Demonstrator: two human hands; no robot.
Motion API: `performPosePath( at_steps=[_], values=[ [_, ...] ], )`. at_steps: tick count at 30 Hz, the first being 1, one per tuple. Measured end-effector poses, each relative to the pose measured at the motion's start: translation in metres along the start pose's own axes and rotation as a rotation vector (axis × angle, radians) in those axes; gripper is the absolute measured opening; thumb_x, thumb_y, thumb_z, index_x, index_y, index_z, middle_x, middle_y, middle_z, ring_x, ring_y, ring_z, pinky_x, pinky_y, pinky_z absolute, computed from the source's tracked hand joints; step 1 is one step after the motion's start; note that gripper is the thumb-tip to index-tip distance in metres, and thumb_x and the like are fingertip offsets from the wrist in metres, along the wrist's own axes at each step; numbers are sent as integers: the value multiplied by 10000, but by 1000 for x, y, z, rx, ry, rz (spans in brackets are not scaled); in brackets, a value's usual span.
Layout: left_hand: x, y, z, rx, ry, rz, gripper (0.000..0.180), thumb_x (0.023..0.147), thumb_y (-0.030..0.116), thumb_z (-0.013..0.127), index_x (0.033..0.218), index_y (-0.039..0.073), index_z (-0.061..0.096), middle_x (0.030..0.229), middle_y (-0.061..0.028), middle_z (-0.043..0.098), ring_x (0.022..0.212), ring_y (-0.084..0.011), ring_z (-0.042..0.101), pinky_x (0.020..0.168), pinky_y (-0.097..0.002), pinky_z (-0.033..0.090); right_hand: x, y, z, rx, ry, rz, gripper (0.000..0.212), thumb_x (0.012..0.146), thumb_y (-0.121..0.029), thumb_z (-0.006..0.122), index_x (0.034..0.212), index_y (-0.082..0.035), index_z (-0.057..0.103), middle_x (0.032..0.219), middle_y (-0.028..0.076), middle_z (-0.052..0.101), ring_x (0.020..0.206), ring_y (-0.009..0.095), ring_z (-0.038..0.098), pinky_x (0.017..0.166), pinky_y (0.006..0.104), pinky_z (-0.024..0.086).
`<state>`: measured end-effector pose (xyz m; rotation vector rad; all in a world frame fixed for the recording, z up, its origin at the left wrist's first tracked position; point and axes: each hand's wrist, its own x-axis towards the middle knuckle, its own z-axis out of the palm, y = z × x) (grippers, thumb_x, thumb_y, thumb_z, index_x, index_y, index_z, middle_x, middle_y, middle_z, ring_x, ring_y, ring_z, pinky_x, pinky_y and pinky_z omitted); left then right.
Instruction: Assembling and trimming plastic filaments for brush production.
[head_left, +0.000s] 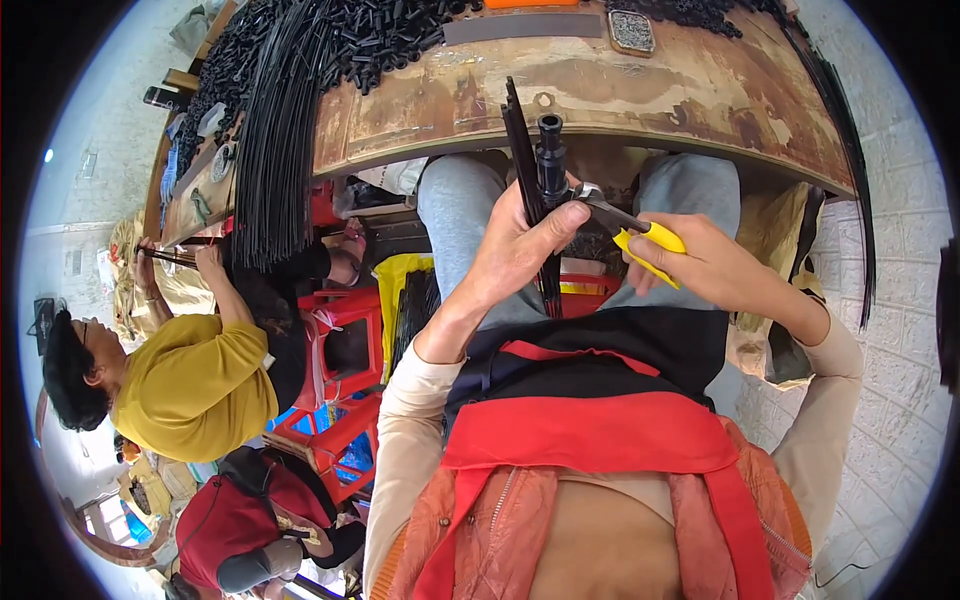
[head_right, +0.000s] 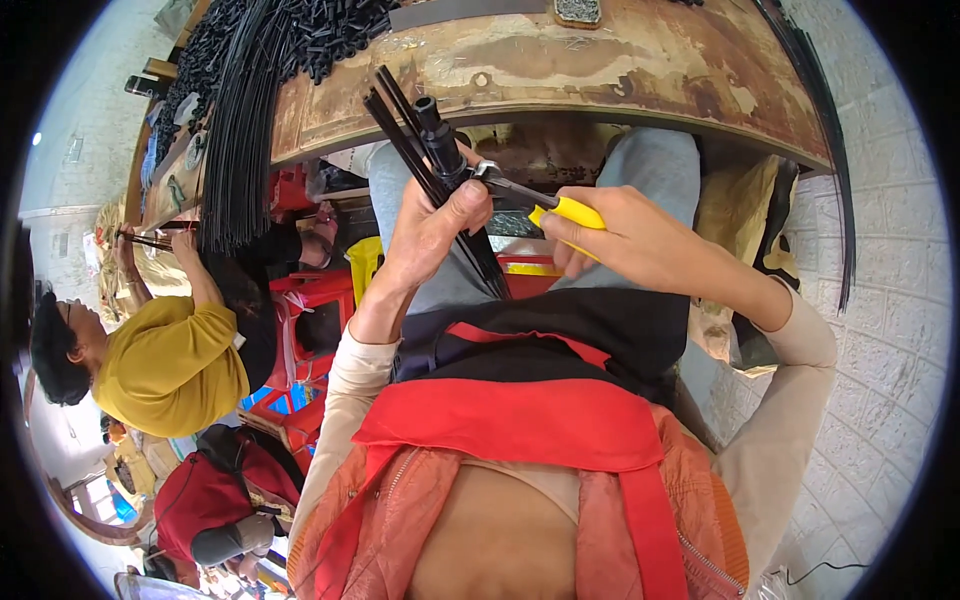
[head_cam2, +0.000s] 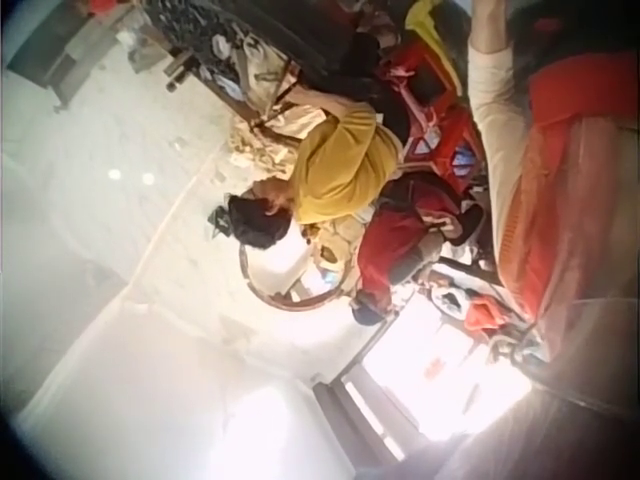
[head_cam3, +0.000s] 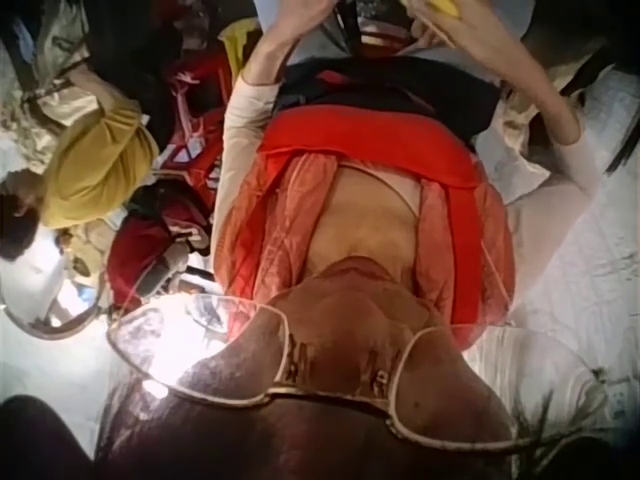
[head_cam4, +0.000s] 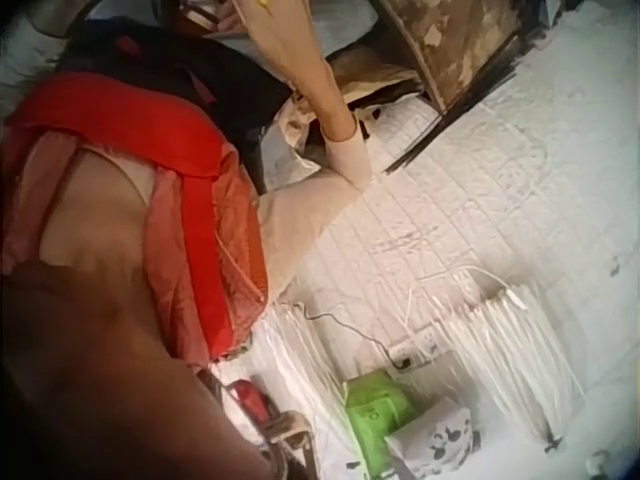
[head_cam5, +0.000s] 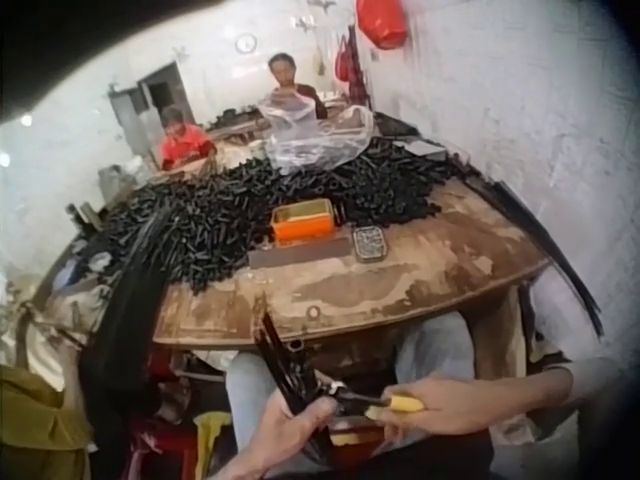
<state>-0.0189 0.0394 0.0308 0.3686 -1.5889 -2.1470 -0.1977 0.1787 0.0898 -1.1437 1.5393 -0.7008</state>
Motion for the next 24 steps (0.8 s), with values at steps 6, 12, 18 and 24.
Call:
performPosePath(
  at_steps=[6, 12, 18, 24],
  values=[
    [-12, 16, 7, -102, -50, -77, 201, 905, 63, 623, 1076, 15, 529, 867, -12, 589, 778, -72, 552, 689, -219, 479, -10, -18, -10, 68, -185, 229, 301, 975, -306, 525, 882, -25, 575, 647, -8, 534, 563, 68, 513, 510, 225, 403],
    [-4, 17, 3, 77, 34, -72, 359, 864, 20, 638, 1209, 10, 539, 885, 42, 552, 798, -29, 481, 719, -191, 402, 11, 18, -14, -304, 144, -270, 197, 861, -170, 658, 908, -5, 562, 741, 119, 569, 637, 239, 567, 610, 334, 458],
    [32, -11, -18, -23, 65, 63, 356, 1007, 240, 473, 1257, -13, 465, 740, 9, 441, 665, -83, 401, 612, -232, 346, 113, 50, -132, -803, 716, -421, 200, 784, -59, 618, 983, -50, 631, 895, 147, 647, 820, 331, 630, 714, 391, 491],
    [41, -17, -19, -98, 7, 2, 332, 1010, 241, 474, 1215, -20, 476, 728, 13, 431, 655, -73, 375, 595, -229, 325, 175, 41, -179, -1110, 580, -192, 229, 765, -63, 584, 984, -65, 652, 932, 152, 667, 884, 354, 635, 724, 447, 492]
  ],
)
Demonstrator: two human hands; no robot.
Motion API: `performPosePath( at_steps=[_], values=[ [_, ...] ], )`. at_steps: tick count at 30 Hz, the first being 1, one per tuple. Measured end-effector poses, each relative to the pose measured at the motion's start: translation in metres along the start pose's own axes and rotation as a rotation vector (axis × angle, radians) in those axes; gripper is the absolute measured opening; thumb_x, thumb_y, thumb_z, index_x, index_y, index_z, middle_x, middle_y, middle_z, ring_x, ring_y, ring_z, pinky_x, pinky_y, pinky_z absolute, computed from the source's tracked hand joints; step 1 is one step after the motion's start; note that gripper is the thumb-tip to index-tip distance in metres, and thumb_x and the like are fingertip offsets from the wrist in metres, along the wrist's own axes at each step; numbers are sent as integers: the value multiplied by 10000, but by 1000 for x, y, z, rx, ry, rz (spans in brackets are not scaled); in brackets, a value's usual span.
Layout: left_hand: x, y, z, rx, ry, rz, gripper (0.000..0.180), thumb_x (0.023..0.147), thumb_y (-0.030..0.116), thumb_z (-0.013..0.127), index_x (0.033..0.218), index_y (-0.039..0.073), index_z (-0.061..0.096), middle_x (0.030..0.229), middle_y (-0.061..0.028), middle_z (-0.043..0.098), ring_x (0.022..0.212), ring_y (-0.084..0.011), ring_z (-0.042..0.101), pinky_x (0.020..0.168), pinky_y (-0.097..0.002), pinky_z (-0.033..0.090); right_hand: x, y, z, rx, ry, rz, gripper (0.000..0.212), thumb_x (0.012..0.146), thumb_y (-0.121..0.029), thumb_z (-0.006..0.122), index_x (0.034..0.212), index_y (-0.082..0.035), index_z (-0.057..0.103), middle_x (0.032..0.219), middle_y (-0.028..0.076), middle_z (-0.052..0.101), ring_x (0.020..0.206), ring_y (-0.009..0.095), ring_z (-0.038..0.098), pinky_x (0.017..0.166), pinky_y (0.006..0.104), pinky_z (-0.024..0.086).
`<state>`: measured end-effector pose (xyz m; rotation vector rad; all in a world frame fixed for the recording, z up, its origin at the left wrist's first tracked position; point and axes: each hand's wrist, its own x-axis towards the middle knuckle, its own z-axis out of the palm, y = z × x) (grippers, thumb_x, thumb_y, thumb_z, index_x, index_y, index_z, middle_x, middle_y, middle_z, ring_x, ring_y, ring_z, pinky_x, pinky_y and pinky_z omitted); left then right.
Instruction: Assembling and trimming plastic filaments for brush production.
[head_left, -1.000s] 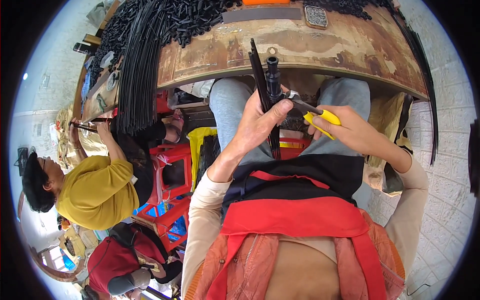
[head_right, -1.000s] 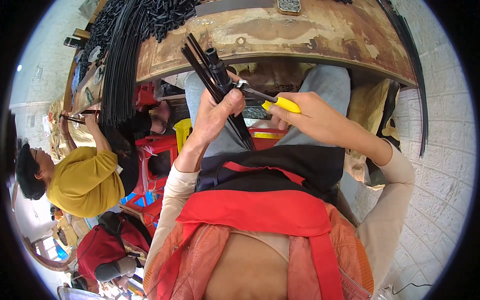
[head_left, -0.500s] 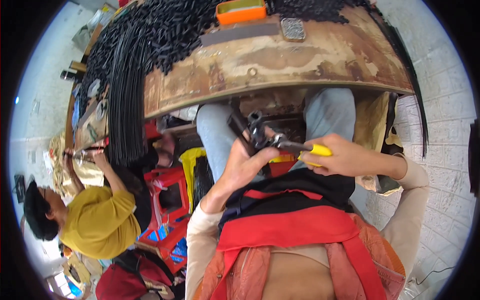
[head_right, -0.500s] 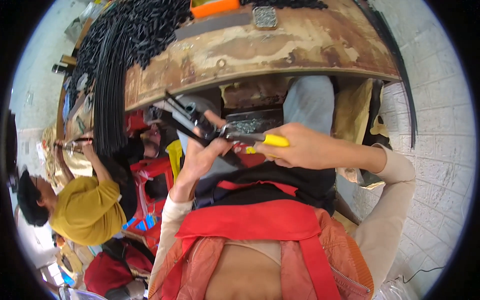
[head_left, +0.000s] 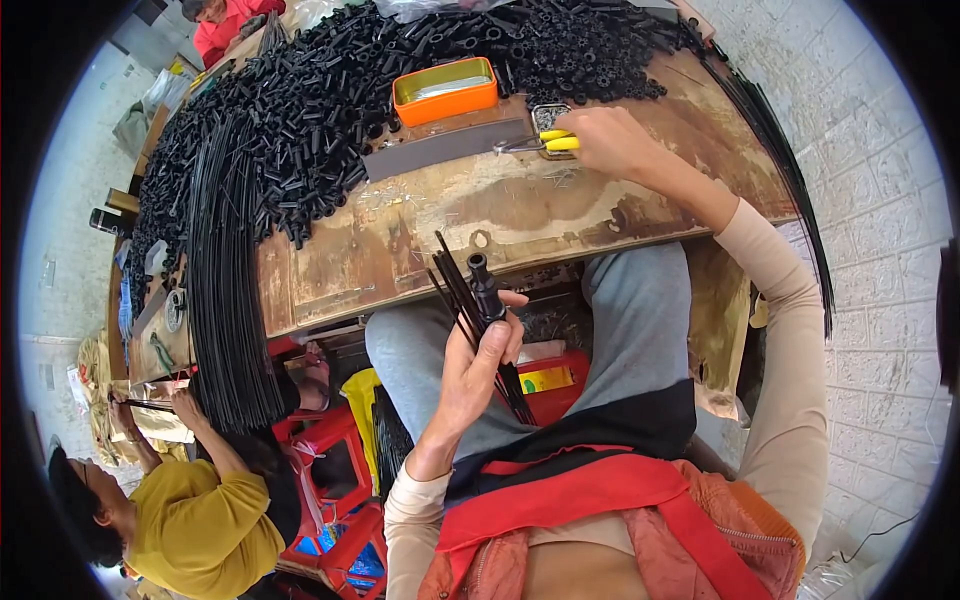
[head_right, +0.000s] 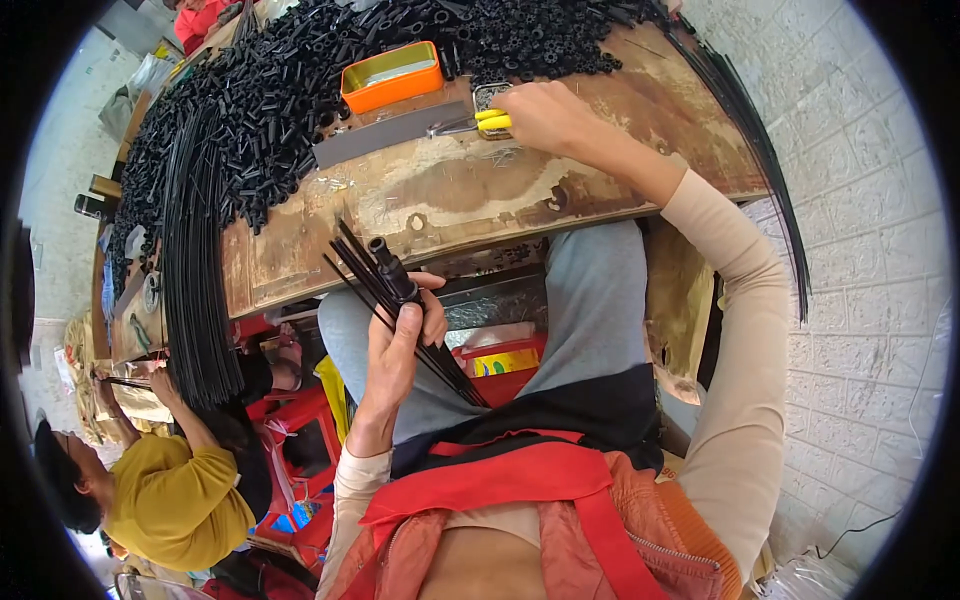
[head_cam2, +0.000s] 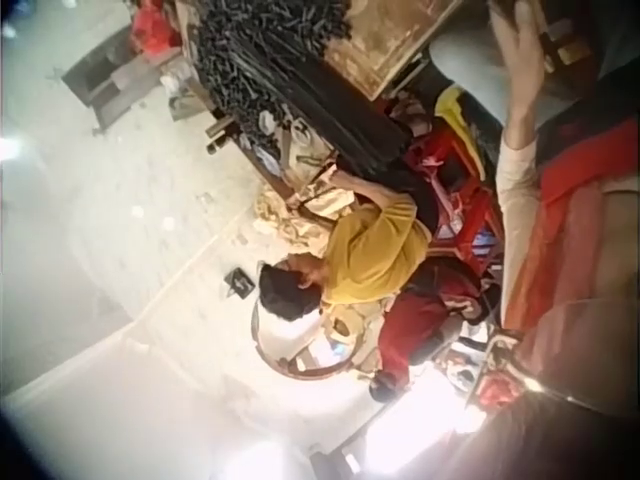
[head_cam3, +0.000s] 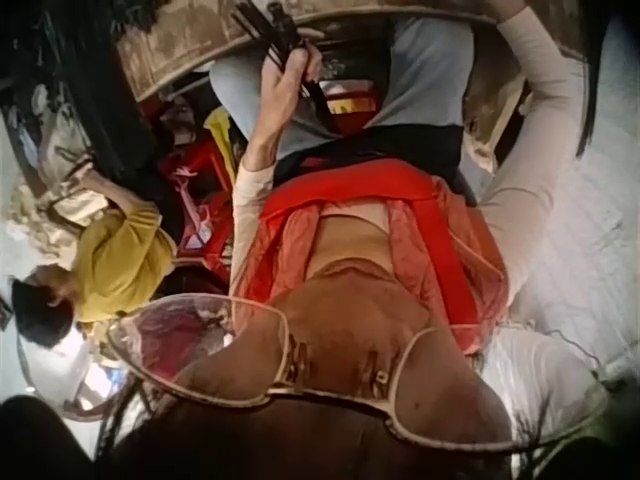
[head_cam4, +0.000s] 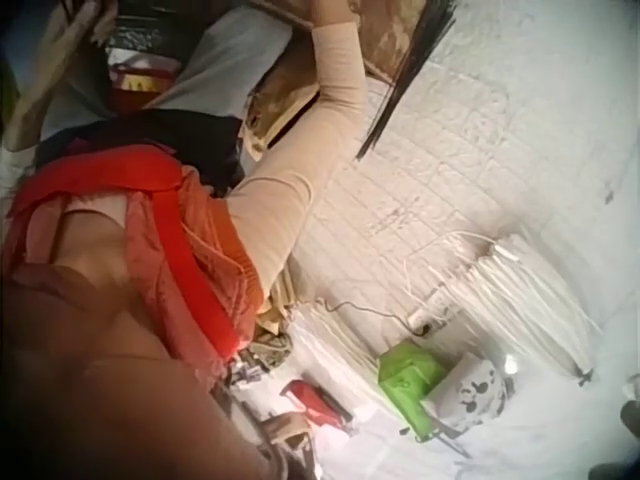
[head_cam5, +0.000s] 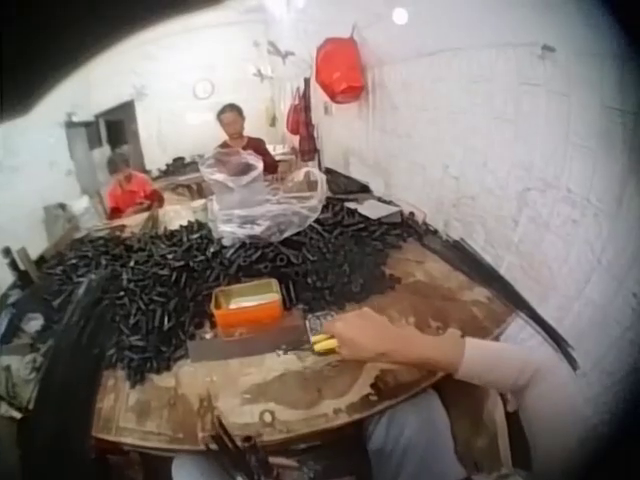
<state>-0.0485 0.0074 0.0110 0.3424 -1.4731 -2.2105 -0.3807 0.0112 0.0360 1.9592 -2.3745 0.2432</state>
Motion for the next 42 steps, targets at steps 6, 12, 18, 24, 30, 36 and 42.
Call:
performPosePath(
  at_steps=[6, 12, 18, 24, 30, 36, 42],
  values=[
    [-5, 5, -9, -26, 47, 1, 338, 1011, 263, 476, 1192, -22, 476, 739, 2, 430, 665, -82, 380, 611, -234, 336, 11, 4, -1, 17, -11, 37, 210, 780, -106, 607, 980, -64, 653, 895, 147, 677, 871, 362, 632, 718, 451, 488],
    [-19, 14, 1, 34, -29, 25, 405, 1006, 337, 472, 1173, -32, 468, 723, 7, 396, 637, -87, 367, 597, -251, 336, 23, 21, 4, 456, 24, 201, 243, 837, -264, 687, 910, -35, 650, 734, 93, 652, 684, 216, 621, 622, 367, 463],
    [-46, 18, 12, 77, -40, 96, 406, 1003, 345, 476, 1176, -22, 470, 725, 5, 398, 640, -88, 371, 601, -253, 339, 28, 38, 8, 889, -118, 352, 241, 841, -259, 702, 815, -29, 634, 677, 50, 598, 670, 105, 592, 595, 274, 474],
    [-60, 19, 8, 74, -12, 128, 415, 1008, 360, 456, 1179, -17, 471, 723, 7, 395, 627, -84, 360, 593, -256, 347, -28, -40, -18, 1754, -142, 354, 183, 893, -225, 674, 926, -66, 590, 800, 10, 590, 698, 111, 570, 613, 271, 482],
    [-51, 16, 16, 69, 36, 203, 629, 988, 508, 406, 1304, -35, 391, 723, 4, 398, 615, -86, 360, 579, -255, 345, -125, -152, -21, 2027, -250, 215, 157, 944, -200, 597, 1007, -59, 570, 926, 24, 584, 784, 116, 572, 702, 263, 465],
    [-57, 17, 17, 61, -26, 192, 608, 1004, 491, 387, 1333, -21, 378, 732, -9, 439, 632, -92, 391, 590, -251, 355, -161, -187, -32, 1744, -183, 104, 138, 919, -130, 622, 1002, -34, 564, 875, 38, 580, 772, 115, 571, 675, 244, 447],
    [-62, 19, 26, 99, -14, 201, 712, 978, 568, 372, 1328, -50, 404, 693, 12, 435, 613, -86, 394, 581, -243, 355, -176, -202, -41, 1625, 67, 34, 106, 879, -6, 643, 960, 18, 579, 891, 48, 608, 812, 111, 588, 727, 264, 486]
  ],
)
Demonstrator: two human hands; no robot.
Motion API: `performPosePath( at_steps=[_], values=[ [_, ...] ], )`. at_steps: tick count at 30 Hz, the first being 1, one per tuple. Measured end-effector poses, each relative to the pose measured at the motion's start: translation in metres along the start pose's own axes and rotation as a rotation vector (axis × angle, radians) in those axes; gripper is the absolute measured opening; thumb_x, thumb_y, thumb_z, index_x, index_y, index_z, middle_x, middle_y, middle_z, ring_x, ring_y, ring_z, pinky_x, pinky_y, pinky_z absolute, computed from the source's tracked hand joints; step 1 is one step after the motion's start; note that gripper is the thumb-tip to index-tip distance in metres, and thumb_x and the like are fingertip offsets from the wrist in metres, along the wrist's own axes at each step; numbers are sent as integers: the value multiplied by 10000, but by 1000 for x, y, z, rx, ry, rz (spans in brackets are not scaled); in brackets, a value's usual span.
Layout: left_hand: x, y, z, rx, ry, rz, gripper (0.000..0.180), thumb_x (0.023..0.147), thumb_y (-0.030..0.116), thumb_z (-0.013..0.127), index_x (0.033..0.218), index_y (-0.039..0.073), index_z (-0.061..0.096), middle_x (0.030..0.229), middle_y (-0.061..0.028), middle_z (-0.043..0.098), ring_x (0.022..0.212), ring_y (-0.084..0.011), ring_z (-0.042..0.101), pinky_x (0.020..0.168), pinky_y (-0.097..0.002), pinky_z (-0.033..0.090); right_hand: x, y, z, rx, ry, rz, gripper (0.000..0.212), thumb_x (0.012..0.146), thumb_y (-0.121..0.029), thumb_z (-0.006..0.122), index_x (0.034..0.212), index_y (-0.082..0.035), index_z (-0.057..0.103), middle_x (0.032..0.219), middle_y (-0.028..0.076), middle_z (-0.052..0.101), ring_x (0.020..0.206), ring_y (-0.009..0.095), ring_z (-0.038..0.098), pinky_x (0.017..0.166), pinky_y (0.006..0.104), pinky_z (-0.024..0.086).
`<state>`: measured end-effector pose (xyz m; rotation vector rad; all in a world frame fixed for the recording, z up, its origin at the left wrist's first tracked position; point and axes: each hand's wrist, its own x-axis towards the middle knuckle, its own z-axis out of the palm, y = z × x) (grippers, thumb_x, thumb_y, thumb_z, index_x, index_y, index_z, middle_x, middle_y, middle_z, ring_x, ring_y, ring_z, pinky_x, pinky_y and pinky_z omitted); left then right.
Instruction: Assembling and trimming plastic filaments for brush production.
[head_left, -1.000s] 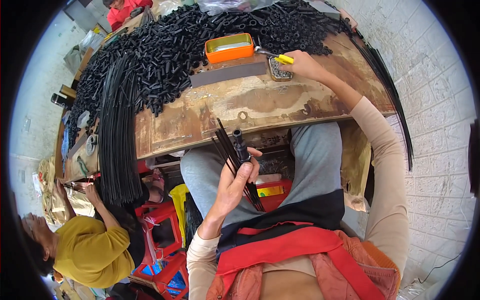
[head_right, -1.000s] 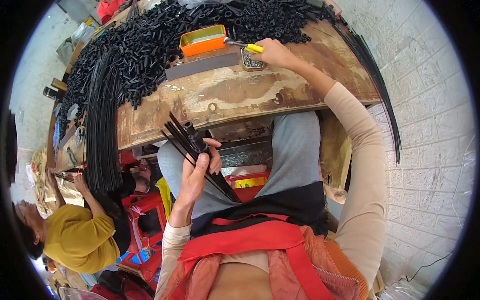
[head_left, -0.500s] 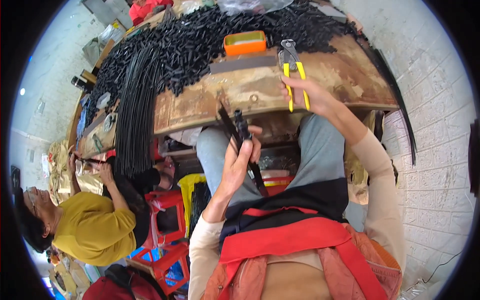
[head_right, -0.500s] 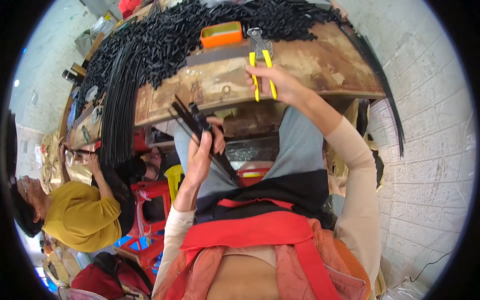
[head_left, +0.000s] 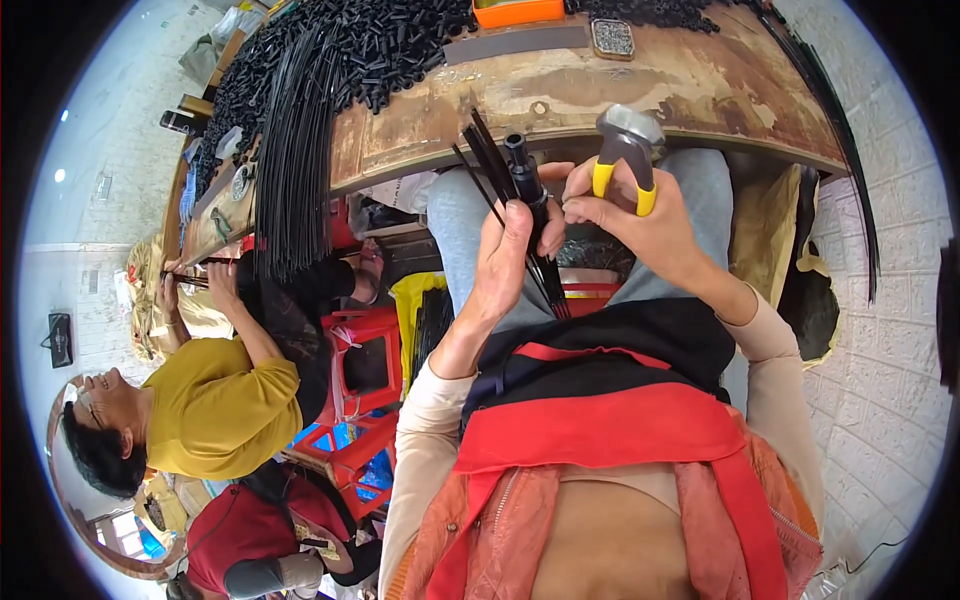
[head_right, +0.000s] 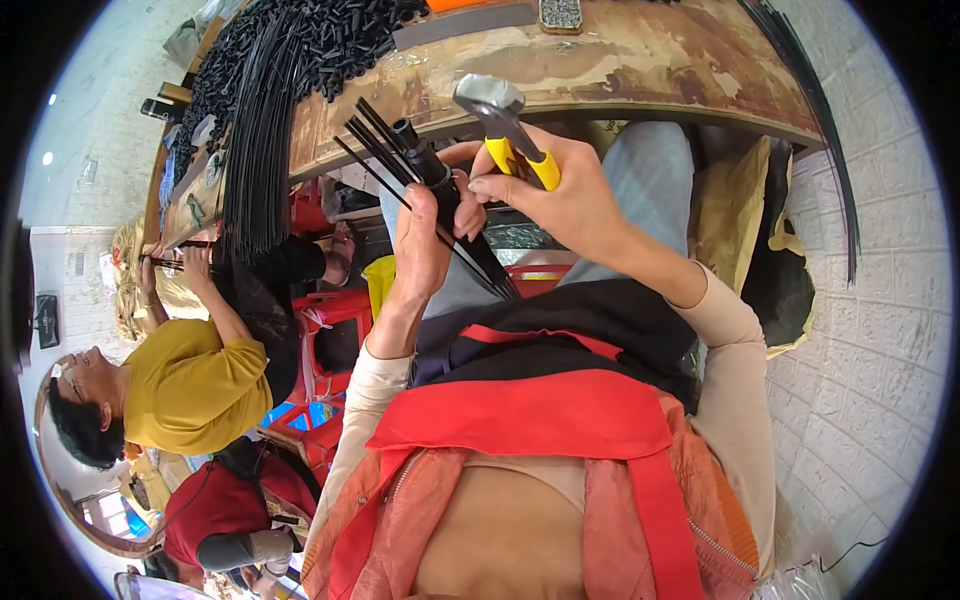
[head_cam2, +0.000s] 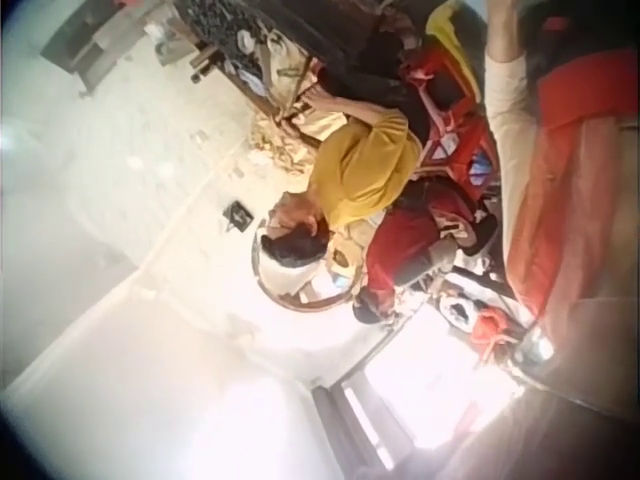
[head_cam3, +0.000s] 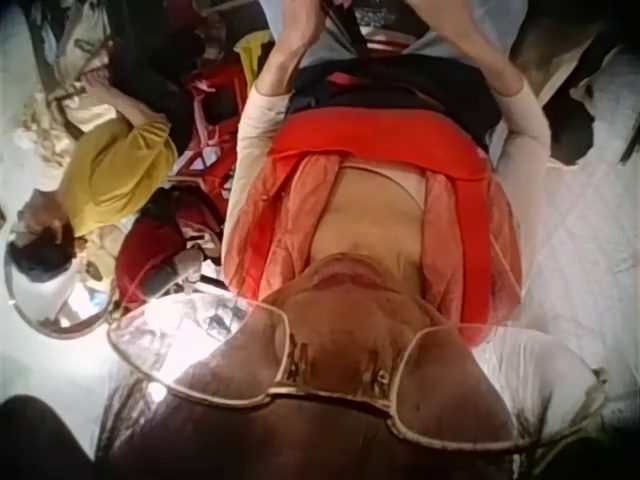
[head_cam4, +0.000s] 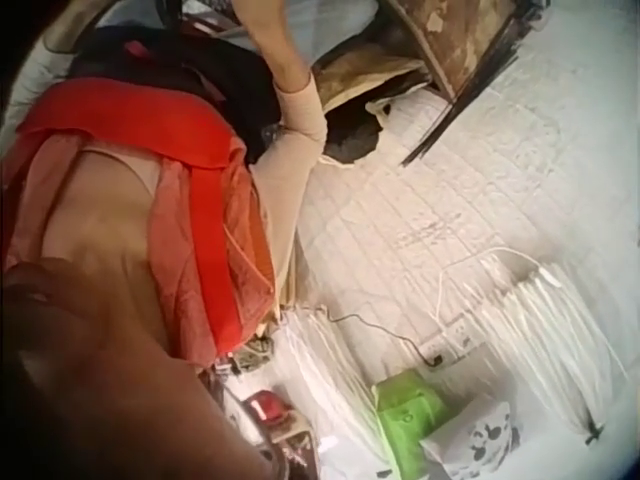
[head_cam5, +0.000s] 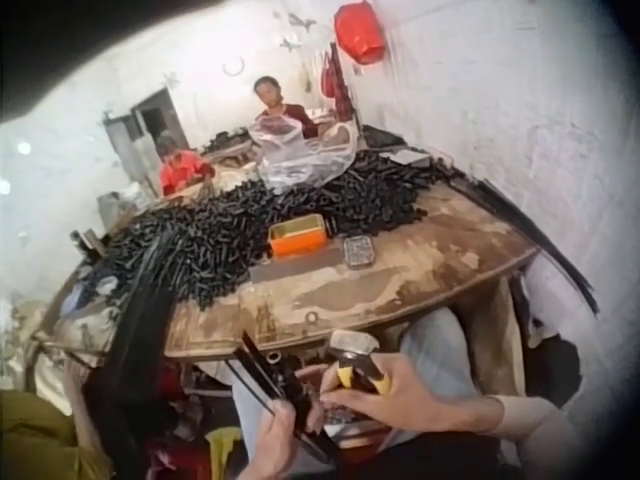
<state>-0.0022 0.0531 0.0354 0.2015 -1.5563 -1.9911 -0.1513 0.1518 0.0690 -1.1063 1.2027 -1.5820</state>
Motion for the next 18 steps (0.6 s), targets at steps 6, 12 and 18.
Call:
performPosePath(
  at_steps=[6, 12, 18],
  values=[
    [-1, 3, 3, 16, -52, -31, 776, 966, 600, 362, 1355, -71, 398, 684, 22, 430, 611, -79, 388, 575, -237, 350, -7, -2, 0, 59, 2, -59, 74, 886, 24, 619, 955, 44, 599, 980, 118, 631, 861, 134, 610, 760, 271, 500],
    [3, 3, 8, 28, -33, -87, 910, 887, 662, 463, 1357, -110, 354, 772, -10, 506, 635, -84, 455, 553, -249, 372, -5, -2, -4, 18, 41, -95, 112, 859, 5, 647, 944, 36, 581, 1024, 152, 681, 795, 97, 609, 729, 244, 508],
    [3, 0, 8, 24, -43, -87, 896, 886, 649, 489, 1362, -101, 362, 800, -8, 520, 638, -80, 459, 556, -245, 376, -3, 5, -8, -36, 36, -149, 118, 857, 2, 652, 949, 35, 586, 1027, 144, 685, 788, 92, 616, 718, 243, 511]
  ],
)
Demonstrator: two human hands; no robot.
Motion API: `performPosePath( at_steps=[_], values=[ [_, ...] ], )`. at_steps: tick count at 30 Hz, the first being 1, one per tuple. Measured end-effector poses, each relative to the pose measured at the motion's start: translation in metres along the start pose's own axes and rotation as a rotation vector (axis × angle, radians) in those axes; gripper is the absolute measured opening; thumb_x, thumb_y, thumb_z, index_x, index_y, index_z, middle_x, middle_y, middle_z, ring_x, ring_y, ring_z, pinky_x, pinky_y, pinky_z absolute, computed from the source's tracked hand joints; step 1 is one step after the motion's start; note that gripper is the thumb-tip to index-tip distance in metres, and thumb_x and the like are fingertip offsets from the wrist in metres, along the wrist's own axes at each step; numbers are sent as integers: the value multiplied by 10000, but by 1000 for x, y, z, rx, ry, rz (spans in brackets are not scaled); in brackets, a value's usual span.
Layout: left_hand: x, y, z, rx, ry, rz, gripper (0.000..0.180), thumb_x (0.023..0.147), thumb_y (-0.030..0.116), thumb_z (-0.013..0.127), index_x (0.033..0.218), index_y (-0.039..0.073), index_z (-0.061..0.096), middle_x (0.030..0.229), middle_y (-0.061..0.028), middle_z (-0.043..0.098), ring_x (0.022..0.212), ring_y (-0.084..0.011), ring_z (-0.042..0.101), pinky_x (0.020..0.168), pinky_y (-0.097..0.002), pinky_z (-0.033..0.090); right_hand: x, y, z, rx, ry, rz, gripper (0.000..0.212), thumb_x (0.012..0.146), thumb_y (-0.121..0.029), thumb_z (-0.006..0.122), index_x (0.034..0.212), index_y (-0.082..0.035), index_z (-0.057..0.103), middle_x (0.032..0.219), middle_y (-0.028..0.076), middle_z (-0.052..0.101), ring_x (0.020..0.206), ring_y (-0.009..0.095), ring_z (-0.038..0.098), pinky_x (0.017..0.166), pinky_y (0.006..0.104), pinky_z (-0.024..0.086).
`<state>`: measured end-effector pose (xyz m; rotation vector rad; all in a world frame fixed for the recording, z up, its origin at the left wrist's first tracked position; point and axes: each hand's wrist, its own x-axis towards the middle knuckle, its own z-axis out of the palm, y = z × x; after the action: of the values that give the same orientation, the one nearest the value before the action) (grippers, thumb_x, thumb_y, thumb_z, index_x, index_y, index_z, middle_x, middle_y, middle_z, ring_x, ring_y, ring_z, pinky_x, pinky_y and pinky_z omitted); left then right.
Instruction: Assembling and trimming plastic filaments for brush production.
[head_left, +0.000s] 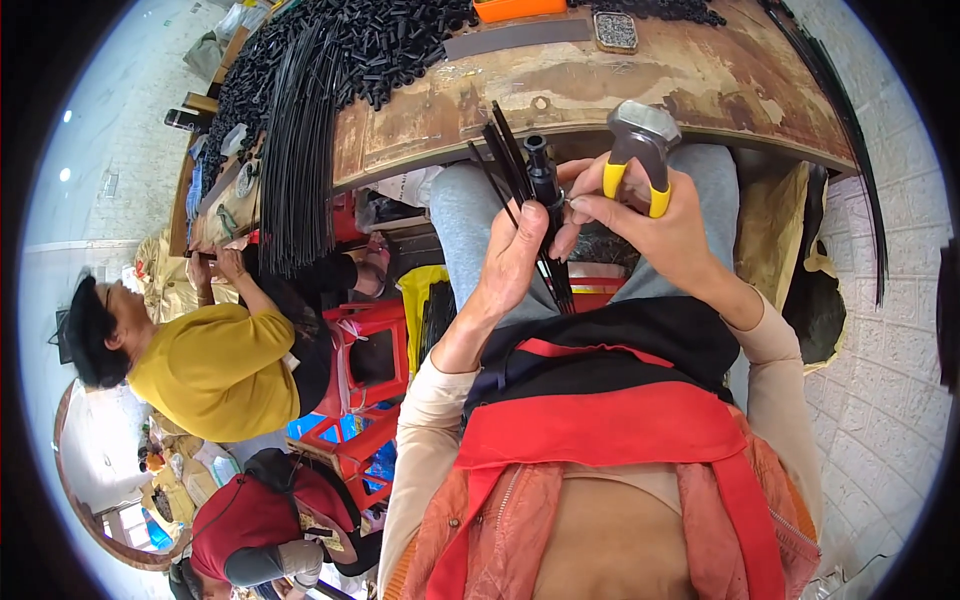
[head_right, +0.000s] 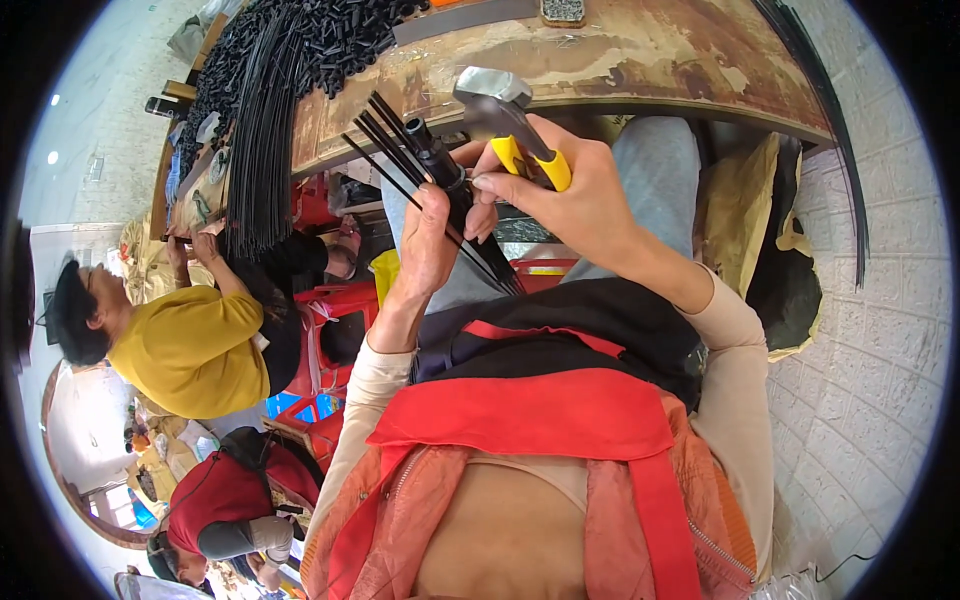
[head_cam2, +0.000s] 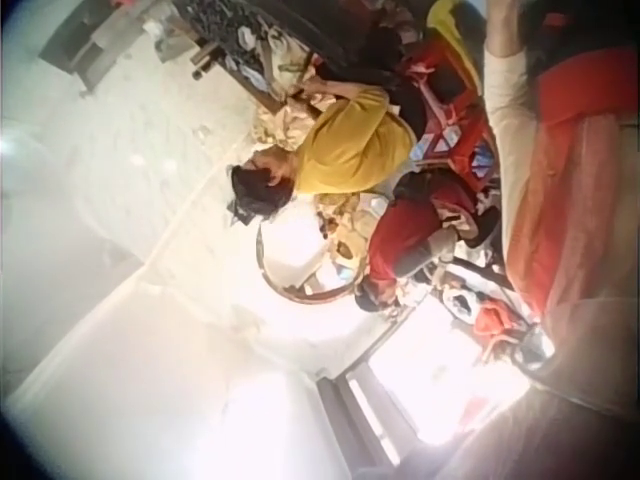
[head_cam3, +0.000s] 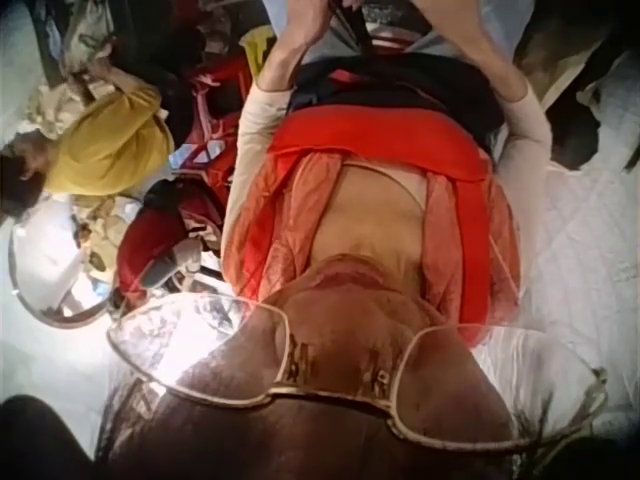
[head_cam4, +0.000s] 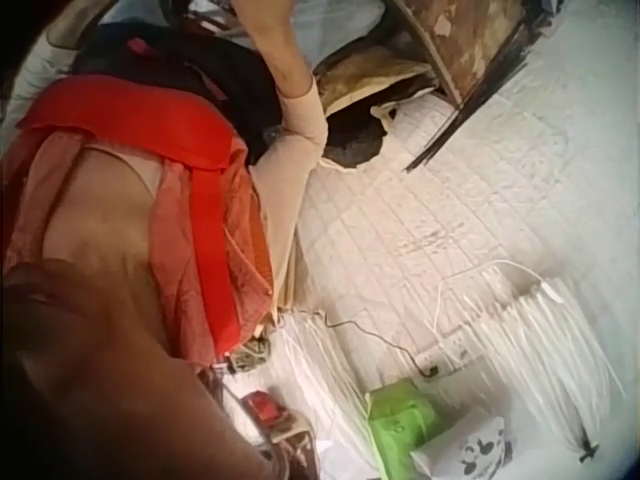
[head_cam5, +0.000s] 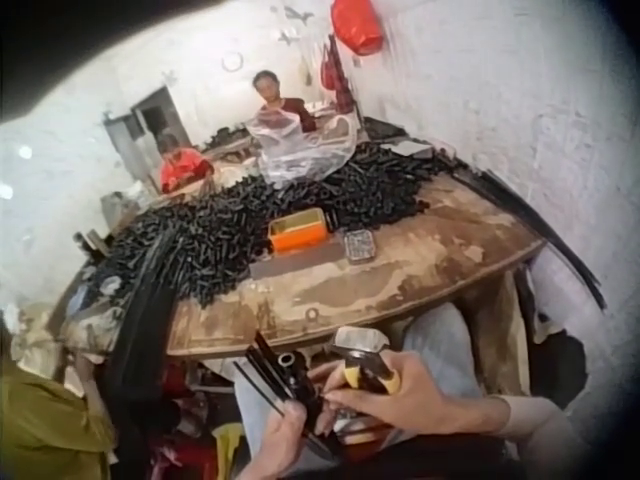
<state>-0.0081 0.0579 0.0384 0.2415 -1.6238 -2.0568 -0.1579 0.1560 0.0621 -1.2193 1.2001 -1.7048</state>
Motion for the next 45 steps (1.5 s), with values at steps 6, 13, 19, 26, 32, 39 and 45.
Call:
performPosePath(
  at_steps=[6, 13, 19, 26, 32, 39, 45],
  values=[
    [0, 1, 5, 48, 15, 19, 745, 969, 572, 403, 1368, -56, 403, 718, 28, 457, 631, -67, 402, 586, -222, 346, 2, 6, -1, -41, -8, -76, 123, 851, 8, 661, 948, 43, 595, 933, 104, 673, 850, 148, 627, 816, 307, 481],
    [7, -2, -6, -41, -56, -2, 808, 935, 611, 418, 1421, -23, 302, 664, -1, 403, 581, -94, 384, 531, -251, 326, 18, -2, -7, -378, -9, -147, 242, 810, -101, 729, 956, 9, 570, 870, 69, 687, 750, 118, 642, 692, 255, 504],
    [11, -2, -13, -192, -45, 22, 819, 932, 619, 406, 1419, -34, 316, 604, 17, 368, 535, -87, 332, 516, -249, 305, -5, -46, -29, -269, -190, 494, 251, 965, -255, 537, 935, -6, 538, 633, 51, 575, 465, 102, 524, 486, 274, 433],
    [16, -6, -13, -153, -133, -8, 663, 944, 595, 416, 1119, -40, 485, 622, -1, 408, 550, -96, 372, 521, -251, 319, -15, -47, -39, -517, -398, 470, 271, 974, -224, 505, 1098, 14, 545, 728, 69, 644, 581, 144, 599, 554, 281, 449],
    [13, -7, -12, -182, -126, -17, 607, 942, 575, 448, 1124, -4, 471, 626, -8, 417, 553, -98, 373, 524, -251, 319, 3, -75, -46, -585, -552, 539, 331, 981, -302, 493, 1100, 4, 538, 684, 86, 613, 613, 155, 613, 561, 298, 455],
    [6, -4, -13, -145, -77, -26, 644, 940, 607, 431, 1111, -11, 498, 649, 11, 439, 583, -74, 376, 556, -239, 327, 16, -63, -44, -253, -638, 930, 393, 997, -333, 462, 917, 32, 584, 664, 73, 600, 512, 143, 594, 494, 255, 469],
    [3, -2, -21, -107, -137, -55, 746, 909, 662, 437, 1150, -39, 523, 668, 10, 458, 599, -79, 397, 563, -240, 333, 2, -70, -37, -260, -592, 884, 401, 998, -337, 459, 905, 34, 581, 653, 79, 603, 524, 151, 602, 528, 280, 490]
  ],
)
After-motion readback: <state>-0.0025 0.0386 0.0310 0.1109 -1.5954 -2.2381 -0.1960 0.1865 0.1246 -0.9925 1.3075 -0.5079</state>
